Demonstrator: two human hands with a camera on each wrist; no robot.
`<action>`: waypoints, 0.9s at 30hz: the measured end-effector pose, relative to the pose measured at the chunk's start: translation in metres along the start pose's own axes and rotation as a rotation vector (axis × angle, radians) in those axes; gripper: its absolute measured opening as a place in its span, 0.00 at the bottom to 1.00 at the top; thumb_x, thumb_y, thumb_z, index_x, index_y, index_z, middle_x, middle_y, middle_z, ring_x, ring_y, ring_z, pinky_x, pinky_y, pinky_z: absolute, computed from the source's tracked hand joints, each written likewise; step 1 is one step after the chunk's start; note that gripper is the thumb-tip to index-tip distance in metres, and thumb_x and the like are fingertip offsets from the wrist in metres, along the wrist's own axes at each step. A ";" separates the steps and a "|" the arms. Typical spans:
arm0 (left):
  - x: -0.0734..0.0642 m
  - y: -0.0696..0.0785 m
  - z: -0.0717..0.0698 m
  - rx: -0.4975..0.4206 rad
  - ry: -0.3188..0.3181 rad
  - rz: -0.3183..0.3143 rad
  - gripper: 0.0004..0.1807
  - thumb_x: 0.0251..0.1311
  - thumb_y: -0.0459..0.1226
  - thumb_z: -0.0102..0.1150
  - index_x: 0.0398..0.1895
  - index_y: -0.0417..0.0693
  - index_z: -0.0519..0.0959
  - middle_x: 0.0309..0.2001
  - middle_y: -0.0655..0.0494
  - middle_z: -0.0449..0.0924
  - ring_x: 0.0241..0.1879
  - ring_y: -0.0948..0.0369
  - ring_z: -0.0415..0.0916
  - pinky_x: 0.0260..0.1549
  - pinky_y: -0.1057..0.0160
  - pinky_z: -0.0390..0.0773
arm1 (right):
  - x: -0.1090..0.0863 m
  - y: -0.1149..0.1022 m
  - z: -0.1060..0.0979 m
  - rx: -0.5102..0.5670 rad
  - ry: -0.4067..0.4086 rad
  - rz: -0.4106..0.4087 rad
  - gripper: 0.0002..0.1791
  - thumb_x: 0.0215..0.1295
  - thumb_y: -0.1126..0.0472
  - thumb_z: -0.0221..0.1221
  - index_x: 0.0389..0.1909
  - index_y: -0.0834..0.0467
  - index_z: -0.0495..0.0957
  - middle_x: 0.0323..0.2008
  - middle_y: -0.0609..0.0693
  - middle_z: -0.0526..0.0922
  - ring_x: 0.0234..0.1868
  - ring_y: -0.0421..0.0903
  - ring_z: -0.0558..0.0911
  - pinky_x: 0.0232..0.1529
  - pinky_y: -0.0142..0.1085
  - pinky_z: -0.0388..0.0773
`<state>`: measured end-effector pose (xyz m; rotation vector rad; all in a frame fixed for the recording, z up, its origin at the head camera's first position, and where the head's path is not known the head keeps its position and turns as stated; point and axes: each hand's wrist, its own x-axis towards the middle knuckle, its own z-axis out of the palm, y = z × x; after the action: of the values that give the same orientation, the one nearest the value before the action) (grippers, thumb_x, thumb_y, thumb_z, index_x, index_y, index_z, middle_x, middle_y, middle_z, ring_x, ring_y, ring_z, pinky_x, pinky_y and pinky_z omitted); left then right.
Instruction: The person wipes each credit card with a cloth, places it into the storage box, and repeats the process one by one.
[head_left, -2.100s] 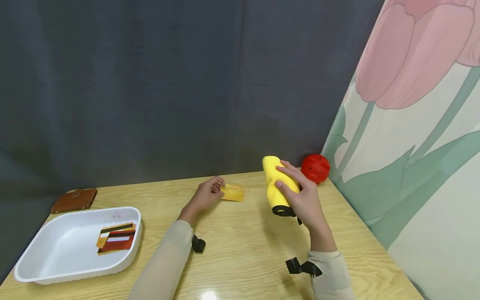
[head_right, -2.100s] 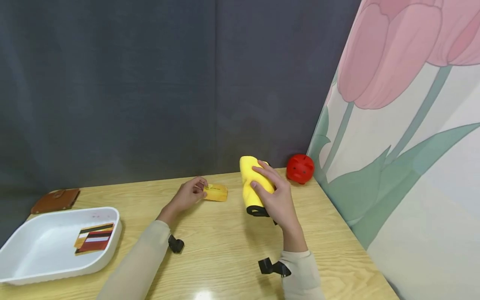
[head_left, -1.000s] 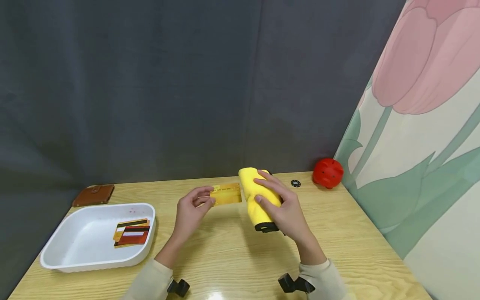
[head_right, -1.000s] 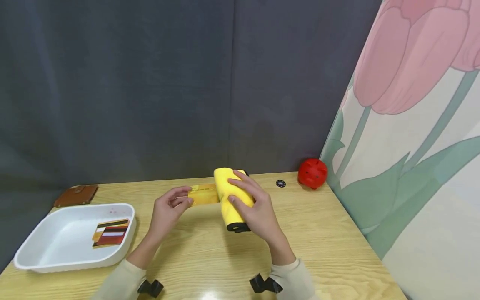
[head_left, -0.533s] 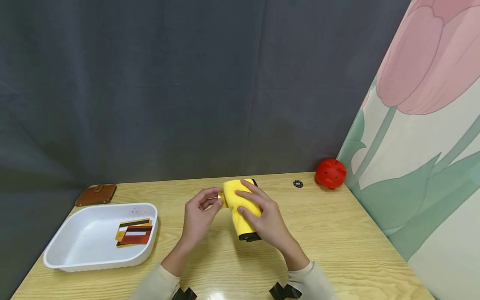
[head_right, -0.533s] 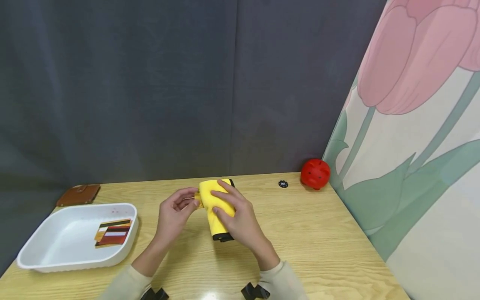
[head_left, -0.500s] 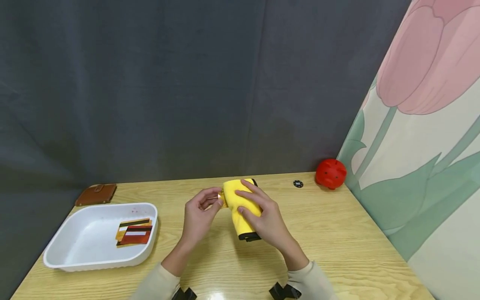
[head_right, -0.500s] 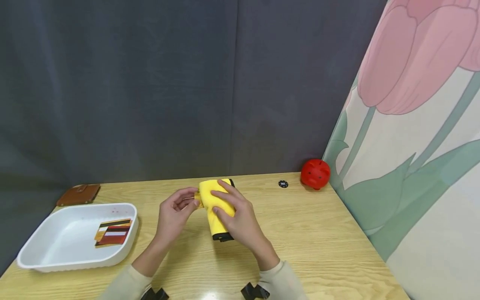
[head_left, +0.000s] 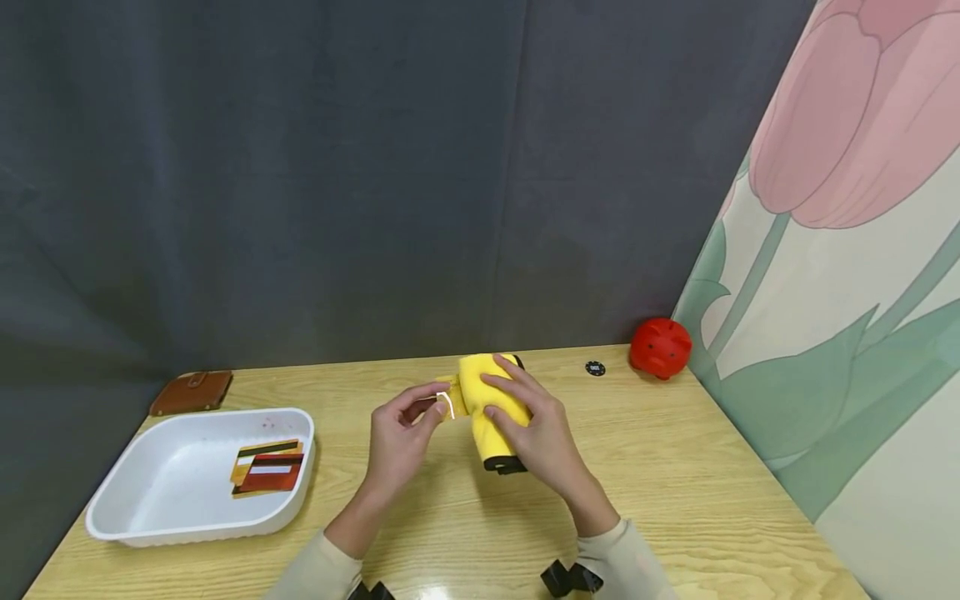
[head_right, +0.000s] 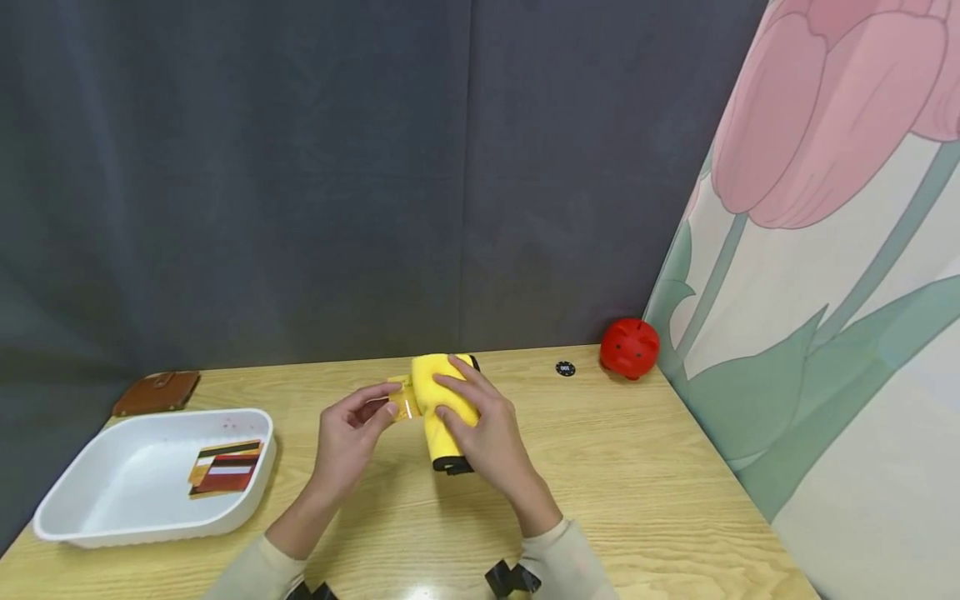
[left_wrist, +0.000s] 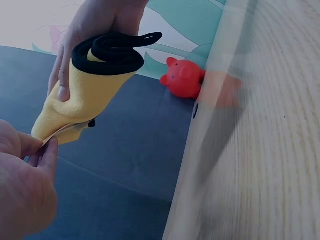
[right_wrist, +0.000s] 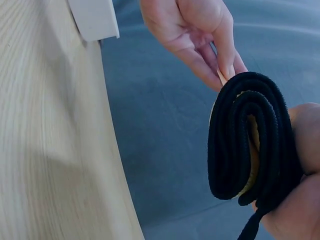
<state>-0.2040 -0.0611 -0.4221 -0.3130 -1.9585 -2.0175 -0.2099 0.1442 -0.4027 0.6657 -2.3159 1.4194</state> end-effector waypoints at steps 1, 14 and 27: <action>0.000 0.000 -0.001 -0.008 0.001 0.003 0.13 0.65 0.24 0.64 0.51 0.36 0.86 0.53 0.39 0.85 0.48 0.58 0.85 0.45 0.71 0.86 | 0.000 0.001 -0.001 0.001 0.004 0.003 0.22 0.66 0.66 0.69 0.60 0.51 0.84 0.73 0.48 0.74 0.74 0.54 0.73 0.53 0.26 0.82; 0.007 0.010 -0.016 0.003 0.036 0.003 0.15 0.63 0.23 0.65 0.52 0.36 0.86 0.53 0.40 0.84 0.46 0.65 0.84 0.46 0.71 0.86 | 0.006 0.025 -0.032 -0.025 0.085 0.138 0.23 0.66 0.66 0.68 0.62 0.52 0.83 0.74 0.48 0.73 0.78 0.53 0.67 0.57 0.15 0.70; 0.011 0.019 -0.029 0.036 -0.113 -0.070 0.27 0.57 0.25 0.72 0.62 0.41 0.81 0.59 0.44 0.80 0.52 0.65 0.84 0.53 0.67 0.85 | 0.007 0.021 -0.051 0.025 0.103 0.149 0.21 0.70 0.61 0.67 0.63 0.50 0.82 0.75 0.45 0.72 0.79 0.51 0.66 0.56 0.16 0.72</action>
<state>-0.2058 -0.0911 -0.4013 -0.3628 -2.0994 -2.0457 -0.2250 0.1967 -0.3919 0.4232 -2.3117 1.5125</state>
